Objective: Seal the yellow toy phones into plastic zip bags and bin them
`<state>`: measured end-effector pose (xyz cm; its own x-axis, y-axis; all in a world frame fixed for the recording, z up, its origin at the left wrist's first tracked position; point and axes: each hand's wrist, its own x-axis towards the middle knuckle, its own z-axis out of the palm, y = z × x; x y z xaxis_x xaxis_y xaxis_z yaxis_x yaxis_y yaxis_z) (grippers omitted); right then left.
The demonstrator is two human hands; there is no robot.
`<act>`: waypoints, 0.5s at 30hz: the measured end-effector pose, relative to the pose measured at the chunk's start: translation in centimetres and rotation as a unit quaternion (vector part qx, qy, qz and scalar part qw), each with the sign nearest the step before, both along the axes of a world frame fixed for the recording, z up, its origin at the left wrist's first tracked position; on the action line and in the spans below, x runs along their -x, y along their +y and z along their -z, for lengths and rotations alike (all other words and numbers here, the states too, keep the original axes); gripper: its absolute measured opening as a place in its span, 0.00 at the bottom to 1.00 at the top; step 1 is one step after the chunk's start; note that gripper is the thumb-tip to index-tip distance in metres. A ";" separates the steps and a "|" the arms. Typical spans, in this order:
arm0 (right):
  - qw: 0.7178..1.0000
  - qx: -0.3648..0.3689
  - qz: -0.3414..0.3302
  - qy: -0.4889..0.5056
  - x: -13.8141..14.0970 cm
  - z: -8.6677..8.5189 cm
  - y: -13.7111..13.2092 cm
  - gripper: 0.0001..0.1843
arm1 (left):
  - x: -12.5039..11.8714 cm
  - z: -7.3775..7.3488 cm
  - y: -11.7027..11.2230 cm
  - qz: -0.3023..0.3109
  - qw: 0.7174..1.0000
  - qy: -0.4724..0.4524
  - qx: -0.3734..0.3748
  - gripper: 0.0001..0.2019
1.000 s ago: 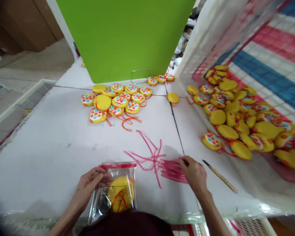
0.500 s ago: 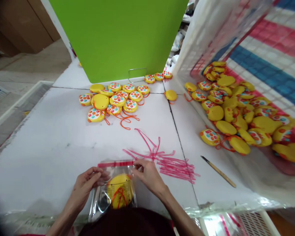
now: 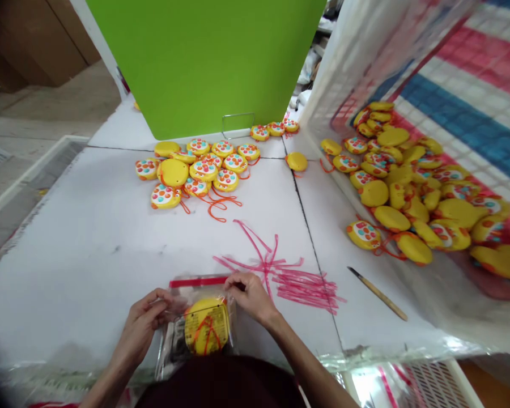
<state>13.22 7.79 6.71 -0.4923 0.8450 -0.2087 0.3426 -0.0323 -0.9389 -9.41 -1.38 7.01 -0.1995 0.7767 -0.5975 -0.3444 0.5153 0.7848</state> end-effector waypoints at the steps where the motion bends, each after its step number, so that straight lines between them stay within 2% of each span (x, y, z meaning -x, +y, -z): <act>1: 1.000 -0.004 -0.006 -0.003 0.0 0.0 -0.1 0.09 | 0.0 -0.1 0.0 -0.005 1.000 0.004 0.003 0.07; 4: 0.999 -0.021 -0.019 -0.016 0.1 -0.3 -0.4 0.12 | -0.4 -0.4 -0.1 0.004 0.999 0.033 0.003 0.08; 7: 0.998 -0.042 -0.035 -0.022 0.5 -0.9 -0.9 0.15 | -0.6 -0.7 -0.3 0.033 0.994 0.103 -0.028 0.11; 10: 0.996 -0.061 -0.064 -0.033 0.9 -1.4 -1.4 0.14 | 0.9 -2.1 -0.3 0.022 0.988 0.147 -0.045 0.12; 12: 0.992 -0.077 -0.080 -0.051 0.9 -1.6 -1.6 0.13 | 3.5 -4.3 -0.2 -0.027 0.982 0.182 -0.048 0.11; 13: 0.991 -0.085 -0.084 -0.060 0.9 -1.6 -1.6 0.13 | 5.3 -5.8 -0.1 -0.076 0.972 0.217 -0.054 0.11; 14: 0.990 -0.091 -0.087 -0.069 0.8 -1.6 -1.6 0.12 | 7.3 -7.4 0.1 -0.149 0.947 0.275 -0.070 0.11; 15: 0.989 -0.094 -0.090 -0.076 0.6 -1.7 -1.6 0.12 | 9.3 -8.9 0.2 -0.238 0.902 0.349 -0.092 0.10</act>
